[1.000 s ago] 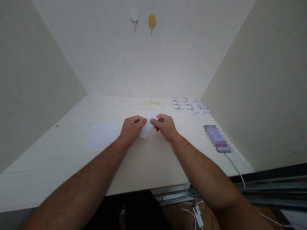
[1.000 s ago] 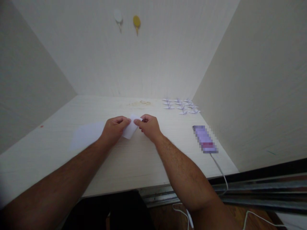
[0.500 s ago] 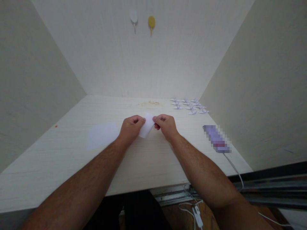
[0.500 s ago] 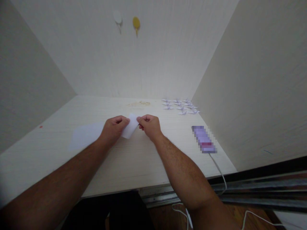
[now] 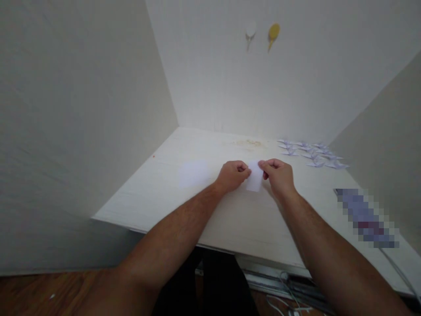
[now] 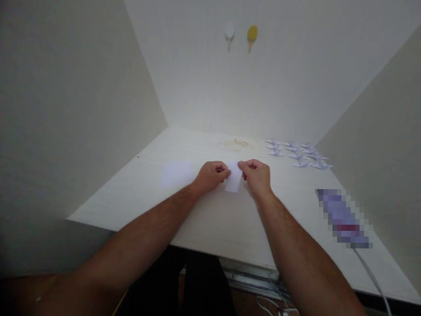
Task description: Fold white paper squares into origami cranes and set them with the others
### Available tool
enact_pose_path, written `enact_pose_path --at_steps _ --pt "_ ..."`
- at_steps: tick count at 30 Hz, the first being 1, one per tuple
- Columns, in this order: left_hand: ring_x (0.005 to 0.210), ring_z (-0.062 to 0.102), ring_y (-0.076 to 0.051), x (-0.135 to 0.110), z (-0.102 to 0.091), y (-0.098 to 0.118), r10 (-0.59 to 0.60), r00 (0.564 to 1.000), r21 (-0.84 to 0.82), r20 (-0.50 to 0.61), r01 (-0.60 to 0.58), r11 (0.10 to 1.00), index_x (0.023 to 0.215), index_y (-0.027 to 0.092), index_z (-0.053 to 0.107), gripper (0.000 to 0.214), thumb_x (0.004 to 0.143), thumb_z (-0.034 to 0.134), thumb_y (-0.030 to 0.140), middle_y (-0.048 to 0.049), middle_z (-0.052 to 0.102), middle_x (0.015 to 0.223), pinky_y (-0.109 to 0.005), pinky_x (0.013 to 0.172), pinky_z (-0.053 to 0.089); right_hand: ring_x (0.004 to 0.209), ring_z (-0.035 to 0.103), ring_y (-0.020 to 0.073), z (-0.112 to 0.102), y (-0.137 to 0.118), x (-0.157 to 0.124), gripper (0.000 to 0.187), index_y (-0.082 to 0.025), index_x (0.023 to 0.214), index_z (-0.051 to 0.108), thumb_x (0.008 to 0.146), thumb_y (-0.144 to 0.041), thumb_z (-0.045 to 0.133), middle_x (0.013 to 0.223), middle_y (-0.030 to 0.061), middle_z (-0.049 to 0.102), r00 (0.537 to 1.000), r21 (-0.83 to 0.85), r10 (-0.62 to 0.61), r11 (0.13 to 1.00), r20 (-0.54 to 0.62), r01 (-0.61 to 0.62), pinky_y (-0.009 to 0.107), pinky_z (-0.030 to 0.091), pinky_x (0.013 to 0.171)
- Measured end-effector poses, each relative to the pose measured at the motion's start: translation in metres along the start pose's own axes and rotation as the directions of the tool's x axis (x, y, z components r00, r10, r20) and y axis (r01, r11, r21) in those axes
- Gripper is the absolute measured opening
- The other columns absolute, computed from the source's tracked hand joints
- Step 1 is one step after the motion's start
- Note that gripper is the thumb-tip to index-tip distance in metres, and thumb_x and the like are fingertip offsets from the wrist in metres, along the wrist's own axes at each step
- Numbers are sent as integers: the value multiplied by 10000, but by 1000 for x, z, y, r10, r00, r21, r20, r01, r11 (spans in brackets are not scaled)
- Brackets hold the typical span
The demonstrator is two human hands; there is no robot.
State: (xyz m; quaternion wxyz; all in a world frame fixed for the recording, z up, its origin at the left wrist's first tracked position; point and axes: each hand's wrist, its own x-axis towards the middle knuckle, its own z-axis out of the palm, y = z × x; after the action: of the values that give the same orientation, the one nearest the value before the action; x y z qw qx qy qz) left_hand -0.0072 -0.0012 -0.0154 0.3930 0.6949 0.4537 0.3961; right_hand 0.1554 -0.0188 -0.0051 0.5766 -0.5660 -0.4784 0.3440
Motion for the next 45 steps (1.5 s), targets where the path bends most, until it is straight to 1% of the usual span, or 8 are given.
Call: enact_pose_path --at_steps 7,11,18,27,31,35,42,45 --pt "505 547 -102 -3 4 4 -46 995 -86 -91 38 996 654 162 604 179 769 583 297 -11 612 562 -219 508 399 385 391 82 0 -3 -5 317 -176 568 582 656 -432 748 430 -32 504 992 -56 40 998 119 -33 233 282 398" --pt "506 540 -102 -2 6 2 -34 994 -112 -102 23 993 652 162 604 186 770 593 306 -12 607 560 -228 522 412 377 359 78 0 -4 -7 353 -179 532 565 655 -458 743 418 -25 490 994 -132 40 991 98 -27 234 253 384" --pt "528 512 -108 1 2 0 -33 986 -111 -161 15 994 622 166 587 189 744 602 310 4 578 542 -236 525 389 402 391 84 -1 -2 -5 326 -173 564 614 663 -458 740 450 -13 522 991 -79 36 997 131 -26 237 291 403" --pt "460 479 -91 1 2 4 -91 981 -235 -173 49 971 623 165 578 175 725 612 303 20 554 507 -224 470 370 396 416 84 -2 0 -4 285 -177 624 593 677 -426 720 465 -35 532 968 -76 63 996 242 -46 227 291 417" --pt "432 449 -85 1 -1 8 -116 974 -225 -194 70 972 604 164 575 176 708 623 297 31 531 474 -220 450 346 398 403 85 0 2 -2 267 -181 600 559 685 -399 687 451 -46 503 974 -76 28 997 223 -12 226 276 415" --pt "429 459 -81 3 -3 8 -101 985 -230 -137 68 971 602 159 579 188 705 633 306 25 552 488 -213 453 347 421 387 83 3 7 1 279 -188 611 536 715 -420 651 476 -64 469 961 -34 13 999 276 -4 225 281 427" --pt "419 446 -76 2 -2 13 -129 970 -258 -207 73 963 592 159 583 181 702 634 293 24 548 477 -201 435 342 465 373 87 7 7 1 387 -185 568 516 747 -511 623 500 -46 464 972 -180 -55 979 228 97 230 282 460" --pt "413 439 -74 2 -3 13 -136 965 -251 -223 78 965 581 159 574 185 702 633 286 23 546 471 -198 429 334 504 408 108 3 3 2 436 -193 545 497 768 -555 595 505 -34 465 984 -396 -104 905 147 155 245 323 513"
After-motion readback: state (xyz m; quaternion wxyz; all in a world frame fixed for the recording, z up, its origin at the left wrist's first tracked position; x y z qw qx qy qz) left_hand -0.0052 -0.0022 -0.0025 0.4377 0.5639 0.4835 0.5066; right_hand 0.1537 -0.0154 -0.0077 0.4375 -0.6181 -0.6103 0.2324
